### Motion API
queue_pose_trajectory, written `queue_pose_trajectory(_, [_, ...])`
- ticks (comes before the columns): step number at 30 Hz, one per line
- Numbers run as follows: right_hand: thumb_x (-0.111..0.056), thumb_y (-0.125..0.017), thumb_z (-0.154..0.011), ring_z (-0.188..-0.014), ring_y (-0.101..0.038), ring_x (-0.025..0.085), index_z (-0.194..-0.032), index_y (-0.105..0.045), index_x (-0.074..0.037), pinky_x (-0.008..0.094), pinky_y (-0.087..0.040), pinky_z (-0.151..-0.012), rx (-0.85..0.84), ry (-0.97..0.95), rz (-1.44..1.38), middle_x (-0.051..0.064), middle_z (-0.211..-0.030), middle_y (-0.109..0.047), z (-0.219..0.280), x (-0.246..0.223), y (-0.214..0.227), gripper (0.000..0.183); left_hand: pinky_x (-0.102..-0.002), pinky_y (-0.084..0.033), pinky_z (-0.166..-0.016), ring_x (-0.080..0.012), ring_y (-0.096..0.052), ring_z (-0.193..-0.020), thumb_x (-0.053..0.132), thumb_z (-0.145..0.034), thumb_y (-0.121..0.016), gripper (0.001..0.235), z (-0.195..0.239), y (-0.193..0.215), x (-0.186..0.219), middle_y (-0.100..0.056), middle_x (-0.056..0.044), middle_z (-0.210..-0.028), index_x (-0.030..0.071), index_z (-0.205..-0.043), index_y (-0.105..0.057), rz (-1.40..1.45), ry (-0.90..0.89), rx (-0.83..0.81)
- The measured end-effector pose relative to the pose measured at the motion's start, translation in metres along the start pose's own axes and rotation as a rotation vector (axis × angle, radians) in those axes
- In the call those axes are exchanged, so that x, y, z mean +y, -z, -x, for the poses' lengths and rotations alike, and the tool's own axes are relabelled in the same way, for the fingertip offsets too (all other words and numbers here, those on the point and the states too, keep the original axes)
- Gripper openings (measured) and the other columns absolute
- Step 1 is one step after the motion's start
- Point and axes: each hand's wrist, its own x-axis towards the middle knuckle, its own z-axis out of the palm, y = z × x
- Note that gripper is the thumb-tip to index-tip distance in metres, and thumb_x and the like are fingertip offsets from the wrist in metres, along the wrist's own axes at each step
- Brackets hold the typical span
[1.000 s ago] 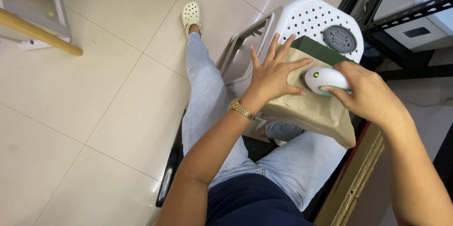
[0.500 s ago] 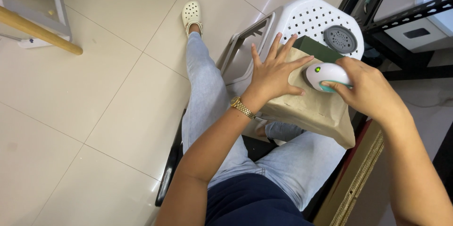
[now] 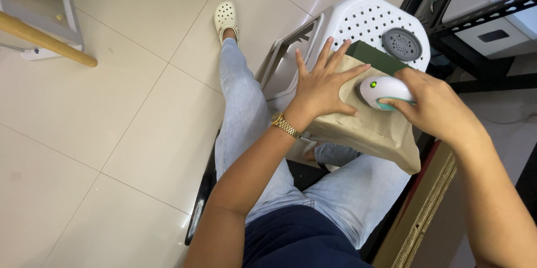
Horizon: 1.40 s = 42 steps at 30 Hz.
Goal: Applying a heat-transfer label to a green box using a mini heat press and protective paper.
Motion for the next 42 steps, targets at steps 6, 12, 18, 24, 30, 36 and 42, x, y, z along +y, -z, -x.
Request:
queue_pose_trajectory(6, [-0.017, -0.069, -0.092, -0.089, -0.064, 0.031, -0.112, -0.059, -0.007, 0.042, -0.049, -0.079, 0.0, 0.014, -0.01, 0.011, -0.095, -0.064, 0.001, 0.0, -0.001, 0.024, -0.09, -0.001, -0.107, -0.0334, 0.011, -0.157, 0.08, -0.068, -0.088, 0.11, 0.0, -0.002, 0.0, 0.004, -0.002, -0.171, 0.053, -0.157, -0.03, -0.02, -0.001, -0.016])
queue_pose_trajectory(12, [-0.02, -0.069, -0.093, -0.087, -0.062, 0.031, -0.108, -0.059, -0.007, 0.042, -0.047, -0.077, 0.001, -0.013, -0.028, 0.01, -0.091, -0.063, -0.002, -0.002, 0.0, 0.023, -0.09, -0.001, -0.107, -0.0333, 0.011, -0.157, 0.08, -0.07, -0.087, 0.111, -0.001, 0.001, 0.001, 0.005, -0.002, -0.171, 0.051, -0.159, -0.027, -0.025, -0.004, -0.037])
queue_pose_trajectory(18, [-0.024, -0.068, -0.095, -0.087, -0.063, 0.03, -0.102, -0.055, -0.008, 0.042, -0.048, -0.074, -0.014, -0.029, 0.0, 0.009, -0.09, -0.063, -0.001, -0.004, -0.001, 0.022, -0.09, -0.001, -0.107, -0.0331, 0.012, -0.157, 0.078, -0.071, -0.087, 0.109, 0.0, 0.001, 0.001, 0.004, -0.002, -0.172, 0.052, -0.158, -0.028, 0.002, -0.002, -0.042])
queue_pose_trajectory(24, [-0.03, -0.069, -0.097, -0.088, -0.063, 0.03, -0.104, -0.054, -0.007, 0.042, -0.049, -0.075, 0.0, -0.012, -0.005, 0.01, -0.094, -0.064, 0.002, -0.002, -0.003, 0.028, -0.089, -0.002, -0.106, -0.0333, 0.011, -0.157, 0.078, -0.073, -0.086, 0.107, 0.0, 0.001, 0.0, 0.005, -0.001, -0.172, 0.052, -0.158, -0.027, 0.018, 0.0, -0.054])
queue_pose_trajectory(30, [-0.034, -0.07, -0.097, -0.089, -0.063, 0.031, -0.102, -0.054, -0.008, 0.043, -0.049, -0.076, 0.019, -0.01, -0.001, 0.01, -0.093, -0.064, 0.003, 0.007, -0.005, 0.031, -0.089, -0.001, -0.107, -0.0344, 0.012, -0.157, 0.076, -0.074, -0.085, 0.107, 0.0, 0.005, 0.002, 0.005, -0.001, -0.172, 0.052, -0.159, -0.025, 0.026, 0.013, -0.088])
queue_pose_trajectory(36, [-0.037, -0.068, -0.097, -0.087, -0.062, 0.028, -0.102, -0.054, -0.009, 0.042, -0.049, -0.074, -0.014, -0.026, 0.02, 0.007, -0.093, -0.062, 0.007, 0.01, -0.005, 0.032, -0.089, -0.001, -0.107, -0.0342, 0.011, -0.158, 0.076, -0.074, -0.085, 0.107, 0.0, 0.004, 0.001, 0.004, -0.001, -0.172, 0.052, -0.158, -0.025, 0.037, 0.015, -0.076])
queue_pose_trajectory(42, [-0.036, -0.069, -0.097, -0.088, -0.063, 0.028, -0.103, -0.054, -0.009, 0.043, -0.049, -0.073, -0.017, -0.04, 0.011, 0.007, -0.096, -0.062, 0.013, 0.009, -0.004, 0.032, -0.088, 0.0, -0.108, -0.0337, 0.012, -0.157, 0.074, -0.074, -0.085, 0.106, 0.002, 0.008, 0.002, 0.004, -0.002, -0.172, 0.051, -0.159, -0.026, 0.049, 0.015, -0.088])
